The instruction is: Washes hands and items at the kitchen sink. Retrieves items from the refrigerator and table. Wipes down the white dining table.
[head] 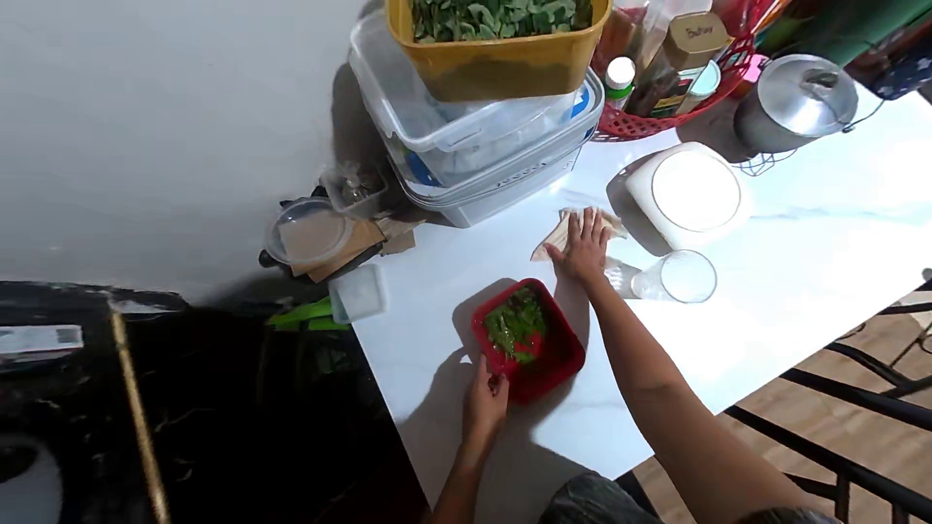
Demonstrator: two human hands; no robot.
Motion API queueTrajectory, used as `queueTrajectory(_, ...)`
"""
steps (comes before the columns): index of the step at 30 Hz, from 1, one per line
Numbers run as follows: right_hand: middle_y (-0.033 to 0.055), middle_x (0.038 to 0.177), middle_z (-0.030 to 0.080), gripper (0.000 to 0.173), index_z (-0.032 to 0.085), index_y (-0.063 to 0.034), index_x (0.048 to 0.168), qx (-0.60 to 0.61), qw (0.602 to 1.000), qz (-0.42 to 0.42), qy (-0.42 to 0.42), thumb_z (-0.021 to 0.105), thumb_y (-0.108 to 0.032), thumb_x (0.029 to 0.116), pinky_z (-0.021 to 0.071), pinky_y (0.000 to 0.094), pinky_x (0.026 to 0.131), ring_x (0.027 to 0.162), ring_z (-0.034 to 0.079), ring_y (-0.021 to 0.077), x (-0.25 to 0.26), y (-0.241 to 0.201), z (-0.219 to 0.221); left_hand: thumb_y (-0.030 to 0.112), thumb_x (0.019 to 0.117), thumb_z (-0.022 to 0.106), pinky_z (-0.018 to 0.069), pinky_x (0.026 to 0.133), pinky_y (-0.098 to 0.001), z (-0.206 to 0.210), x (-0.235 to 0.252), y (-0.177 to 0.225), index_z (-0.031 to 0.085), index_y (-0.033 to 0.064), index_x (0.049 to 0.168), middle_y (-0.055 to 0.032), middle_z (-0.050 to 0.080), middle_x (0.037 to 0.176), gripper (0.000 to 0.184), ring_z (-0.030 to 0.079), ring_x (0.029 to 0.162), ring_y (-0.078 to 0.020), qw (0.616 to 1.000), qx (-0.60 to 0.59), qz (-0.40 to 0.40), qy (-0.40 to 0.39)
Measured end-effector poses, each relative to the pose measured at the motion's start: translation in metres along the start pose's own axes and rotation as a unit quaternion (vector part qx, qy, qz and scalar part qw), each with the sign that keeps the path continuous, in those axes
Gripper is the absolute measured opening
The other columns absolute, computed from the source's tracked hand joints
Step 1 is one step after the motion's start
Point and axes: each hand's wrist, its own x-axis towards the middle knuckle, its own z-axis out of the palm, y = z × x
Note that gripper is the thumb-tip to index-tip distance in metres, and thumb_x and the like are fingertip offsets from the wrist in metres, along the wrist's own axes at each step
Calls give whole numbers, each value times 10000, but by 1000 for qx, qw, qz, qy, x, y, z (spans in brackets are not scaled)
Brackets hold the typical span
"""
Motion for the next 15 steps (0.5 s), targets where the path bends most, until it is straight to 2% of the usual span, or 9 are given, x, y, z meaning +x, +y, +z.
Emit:
queueTrajectory(2, 225, 1714, 96, 1086, 233, -71, 1642, -8, 1000, 17, 2, 402, -838, 892, 27, 676, 1236, 1581, 33, 453, 24, -17, 5, 116, 1027, 583, 554, 956, -498, -11, -7, -12, 315, -35, 1570, -278, 656, 1232, 624, 693, 1070, -359, 1000, 1, 7, 2)
queueTrajectory(4, 245, 1708, 92, 1018, 244, -30, 1629, 0, 1000, 9, 6, 394, -768, 944, 20, 681, 1237, 1577, 39, 468, 34, -40, 15, 112, 1023, 591, 590, 861, -483, -18, -17, -28, 360, -36, 1549, -258, 675, 1150, 593, 713, 947, -325, 1000, -19, 12, 12)
queueTrajectory(6, 248, 1706, 106, 930, 257, -15, 1622, 5, 999, -45, 6, 362, -693, 995, 45, 666, 1246, 1577, 66, 463, 29, -73, 33, 123, 1030, 595, 596, 833, -481, -26, -26, -39, 363, -18, 1556, -247, 673, 1137, 592, 714, 909, -313, 999, -24, -17, 14)
queueTrajectory(9, 213, 1707, 161, 777, 296, -43, 1619, 16, 982, -190, -15, 306, -575, 1052, 78, 658, 1253, 1582, 107, 428, -6, -132, 72, 141, 1035, 601, 608, 801, -462, -33, -41, -58, 359, 8, 1561, -231, 676, 1124, 593, 720, 855, -290, 998, -25, -54, 19)
queueTrajectory(11, 157, 1722, 153, 674, 311, -99, 1626, 48, 947, -302, -102, 361, -475, 1070, 59, 628, 1268, 1596, 82, 378, -34, -175, 82, 123, 1031, 605, 609, 792, -447, -35, -49, -71, 348, 13, 1567, -233, 670, 1120, 605, 716, 850, -281, 997, -39, -66, 32)
queueTrajectory(13, 102, 1730, 155, 605, 341, -146, 1622, 59, 885, -414, -204, 411, -415, 1085, 50, 575, 1285, 1605, 64, 326, -52, -207, 84, 107, 1026, 610, 606, 774, -439, -36, -56, -83, 336, 16, 1574, -234, 666, 1108, 620, 709, 843, -276, 995, -49, -78, 47)
queueTrajectory(15, 52, 1728, 186, 545, 387, -171, 1604, 88, 838, -470, -263, 448, -353, 1094, 38, 511, 1298, 1608, 71, 279, -54, -218, 78, 95, 1020, 619, 608, 762, -446, -37, -60, -91, 345, 13, 1569, -233, 667, 1083, 619, 709, 837, -278, 993, -52, -81, 62)
